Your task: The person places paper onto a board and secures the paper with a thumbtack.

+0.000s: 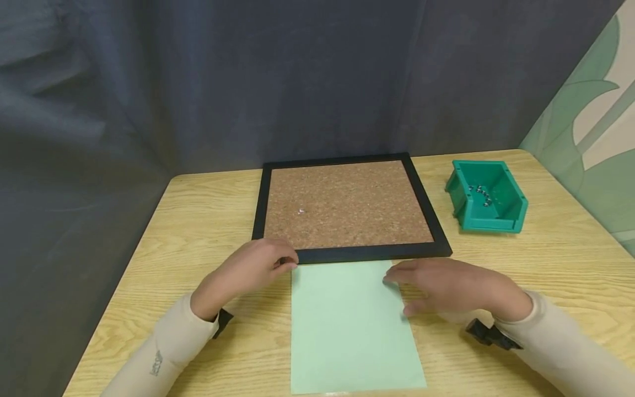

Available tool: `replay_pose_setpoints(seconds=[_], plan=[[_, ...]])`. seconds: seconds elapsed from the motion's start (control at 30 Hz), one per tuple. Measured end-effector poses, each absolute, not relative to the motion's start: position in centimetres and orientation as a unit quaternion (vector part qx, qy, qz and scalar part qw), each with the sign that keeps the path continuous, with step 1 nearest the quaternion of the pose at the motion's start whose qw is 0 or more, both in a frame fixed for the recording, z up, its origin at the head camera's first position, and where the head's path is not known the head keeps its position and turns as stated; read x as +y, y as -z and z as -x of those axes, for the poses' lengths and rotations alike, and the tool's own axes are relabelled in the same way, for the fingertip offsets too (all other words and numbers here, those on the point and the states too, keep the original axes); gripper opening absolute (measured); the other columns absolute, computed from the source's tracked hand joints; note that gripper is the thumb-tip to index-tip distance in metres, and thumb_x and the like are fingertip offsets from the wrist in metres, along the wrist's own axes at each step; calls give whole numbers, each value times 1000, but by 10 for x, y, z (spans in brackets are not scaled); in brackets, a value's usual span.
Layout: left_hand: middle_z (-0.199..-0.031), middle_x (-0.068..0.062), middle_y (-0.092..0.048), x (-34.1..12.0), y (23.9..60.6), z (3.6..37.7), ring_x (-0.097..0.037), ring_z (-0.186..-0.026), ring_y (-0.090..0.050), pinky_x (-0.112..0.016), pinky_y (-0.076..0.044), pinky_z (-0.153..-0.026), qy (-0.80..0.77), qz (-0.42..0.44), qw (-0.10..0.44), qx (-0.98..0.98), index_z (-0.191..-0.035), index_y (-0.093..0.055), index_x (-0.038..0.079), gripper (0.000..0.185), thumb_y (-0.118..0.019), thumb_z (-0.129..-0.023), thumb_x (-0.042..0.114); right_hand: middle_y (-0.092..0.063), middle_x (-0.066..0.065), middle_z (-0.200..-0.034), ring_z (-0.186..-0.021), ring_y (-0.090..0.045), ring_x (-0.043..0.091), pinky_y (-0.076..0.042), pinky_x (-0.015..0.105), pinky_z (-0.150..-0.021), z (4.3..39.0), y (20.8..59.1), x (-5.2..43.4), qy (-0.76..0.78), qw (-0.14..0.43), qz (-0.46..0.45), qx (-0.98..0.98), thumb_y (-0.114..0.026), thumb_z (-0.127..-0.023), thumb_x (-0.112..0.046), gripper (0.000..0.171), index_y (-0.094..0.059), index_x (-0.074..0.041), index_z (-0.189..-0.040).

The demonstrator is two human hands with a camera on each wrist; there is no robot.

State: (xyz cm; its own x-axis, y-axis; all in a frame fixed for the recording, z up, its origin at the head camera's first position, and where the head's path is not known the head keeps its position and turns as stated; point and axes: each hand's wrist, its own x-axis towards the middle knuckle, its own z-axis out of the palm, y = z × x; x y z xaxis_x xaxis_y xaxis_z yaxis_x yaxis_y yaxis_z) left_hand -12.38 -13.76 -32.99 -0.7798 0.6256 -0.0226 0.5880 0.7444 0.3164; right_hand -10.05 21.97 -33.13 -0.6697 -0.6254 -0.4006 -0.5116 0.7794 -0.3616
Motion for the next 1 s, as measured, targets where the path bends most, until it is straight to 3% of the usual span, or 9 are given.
replay_pose_setpoints(seconds=[0.07, 0.2, 0.43, 0.63, 0.73, 1.0], plan=[[-103, 5, -73, -139, 331, 122, -5, -80, -62, -26, -52, -72, -137, -356, 91, 920, -106, -76, 17, 14, -68, -95, 21, -49, 5, -151, -140, -46, 32, -42, 54, -110, 100, 332, 219, 102, 256, 324, 905, -68, -89, -51, 67, -51, -20, -145], [-106, 2, -72, -138, 334, 117, -4, -80, -62, -24, -52, -73, -101, -417, 137, 893, -113, -75, 16, 20, -70, -94, 19, -48, 7, -152, -140, -46, 32, -43, 53, -109, 98, 334, 217, 93, 245, 331, 907, -74, -86, -44, 69, -51, -19, -145], [-87, 4, -65, -128, 342, 110, -8, -73, -60, -22, -50, -63, -11, -433, 91, 896, -104, -74, 13, 19, -78, -86, 15, -45, 5, -152, -135, -49, 33, -47, 52, -105, 95, 343, 209, 62, 210, 335, 916, -83, -79, -38, 75, -50, -22, -144], [-110, -5, -68, -121, 347, 106, -19, -93, -68, -32, -57, -78, 44, -380, 89, 920, -125, -65, 4, 60, -85, -77, 36, -45, 6, -150, -130, -52, 31, -49, 50, -102, 94, 346, 206, 33, 174, 347, 921, -86, -75, -36, 79, -50, -20, -144], [-117, -8, -67, -120, 349, 105, -23, -96, -68, -36, -57, -82, 59, -360, 87, 927, -129, -63, 1, 69, -83, -77, 41, -47, 7, -148, -131, -52, 32, -48, 51, -103, 94, 346, 205, 31, 175, 346, 921, -86, -75, -35, 80, -50, -20, -144], [-102, 0, -69, -120, 354, 107, -20, -87, -64, -33, -53, -73, 81, -379, 67, 920, -110, -74, 11, 42, -81, -80, 39, -51, 6, -142, -129, -53, 31, -48, 50, -104, 93, 347, 202, 26, 184, 343, 921, -87, -73, -33, 81, -50, -21, -144]])
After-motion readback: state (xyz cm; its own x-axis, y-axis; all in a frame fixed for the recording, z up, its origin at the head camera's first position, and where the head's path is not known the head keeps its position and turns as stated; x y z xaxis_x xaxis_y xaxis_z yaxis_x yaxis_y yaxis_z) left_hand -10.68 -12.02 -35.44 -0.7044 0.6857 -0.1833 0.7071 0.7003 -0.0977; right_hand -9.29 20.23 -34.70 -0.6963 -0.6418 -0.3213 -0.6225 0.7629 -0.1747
